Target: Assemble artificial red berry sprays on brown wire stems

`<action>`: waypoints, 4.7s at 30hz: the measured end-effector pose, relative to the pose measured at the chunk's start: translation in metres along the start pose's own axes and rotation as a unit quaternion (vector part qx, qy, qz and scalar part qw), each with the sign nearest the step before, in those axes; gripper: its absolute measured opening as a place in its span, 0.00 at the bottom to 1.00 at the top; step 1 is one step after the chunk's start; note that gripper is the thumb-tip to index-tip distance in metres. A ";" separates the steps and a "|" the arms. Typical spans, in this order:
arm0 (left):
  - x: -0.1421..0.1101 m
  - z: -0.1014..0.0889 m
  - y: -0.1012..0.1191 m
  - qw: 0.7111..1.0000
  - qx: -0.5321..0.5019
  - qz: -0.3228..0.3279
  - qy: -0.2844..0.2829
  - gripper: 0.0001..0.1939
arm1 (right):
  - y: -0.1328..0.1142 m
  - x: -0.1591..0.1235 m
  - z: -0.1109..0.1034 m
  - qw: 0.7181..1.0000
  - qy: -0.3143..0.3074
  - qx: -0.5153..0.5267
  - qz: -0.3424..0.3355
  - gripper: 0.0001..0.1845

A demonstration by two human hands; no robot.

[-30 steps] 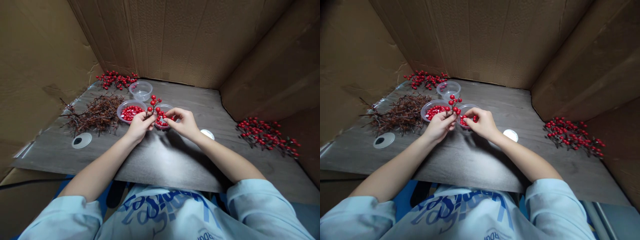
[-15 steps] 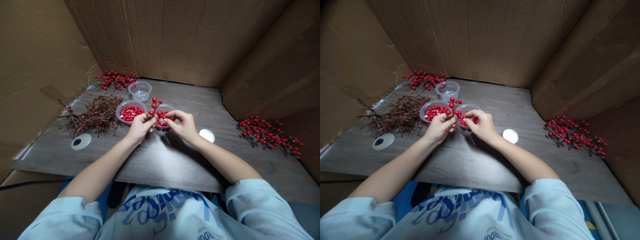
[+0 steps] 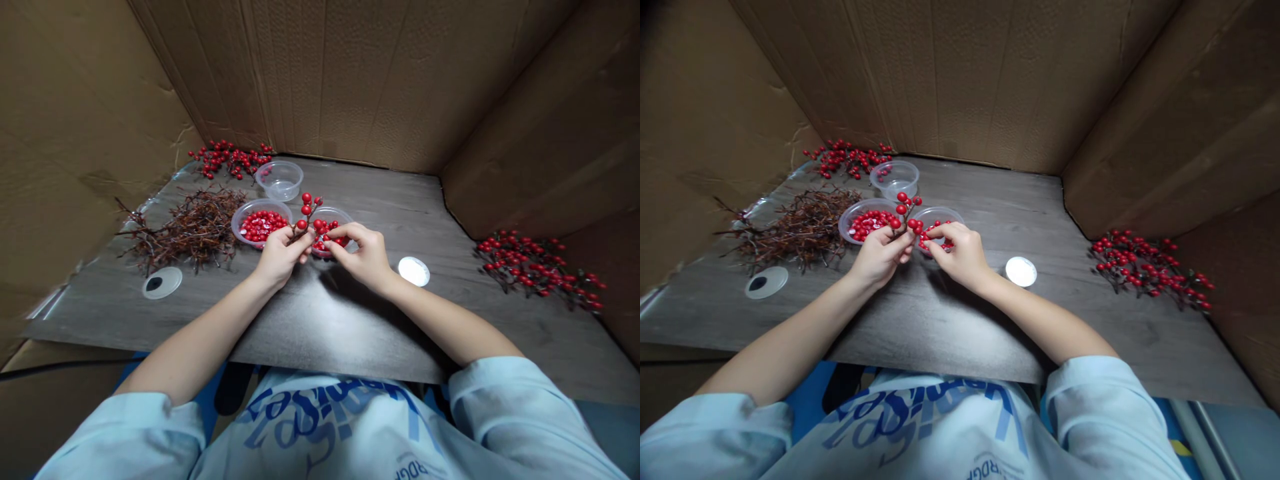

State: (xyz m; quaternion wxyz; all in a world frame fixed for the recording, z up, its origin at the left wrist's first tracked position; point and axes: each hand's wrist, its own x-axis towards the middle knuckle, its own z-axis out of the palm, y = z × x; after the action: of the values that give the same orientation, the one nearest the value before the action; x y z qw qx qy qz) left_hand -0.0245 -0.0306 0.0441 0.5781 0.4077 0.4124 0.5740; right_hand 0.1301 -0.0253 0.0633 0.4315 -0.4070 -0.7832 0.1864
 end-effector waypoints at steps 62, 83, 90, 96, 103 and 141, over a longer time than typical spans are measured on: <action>-0.015 0.048 0.014 0.937 0.157 -0.126 -0.284 0.14 | 0.021 -0.035 -0.083 0.974 0.090 -0.107 -0.177 0.06; 0.017 0.130 -0.027 0.946 0.261 0.098 -0.168 0.17 | 0.082 -0.096 -0.144 0.953 0.070 0.123 0.268 0.13; 0.025 0.118 -0.042 0.943 0.272 0.103 -0.163 0.13 | 0.086 -0.097 -0.143 0.952 0.065 0.116 0.274 0.12; 0.016 0.126 -0.034 0.958 0.204 0.060 -0.193 0.14 | 0.086 -0.098 -0.145 0.958 0.062 0.081 0.270 0.12; 0.012 0.131 -0.035 0.912 0.287 0.151 -0.251 0.09 | 0.084 -0.097 -0.147 0.969 0.053 0.017 0.242 0.11; 0.013 0.124 -0.049 0.790 0.452 0.247 -0.332 0.08 | 0.079 -0.095 -0.153 0.972 0.048 -0.049 0.224 0.09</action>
State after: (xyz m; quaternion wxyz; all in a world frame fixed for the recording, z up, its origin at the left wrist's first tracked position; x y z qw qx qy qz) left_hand 0.1088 -0.0182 0.0379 0.2680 0.8757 0.2928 0.2748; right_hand 0.3223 -0.0630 0.0476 0.3954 -0.6012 -0.6587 0.2198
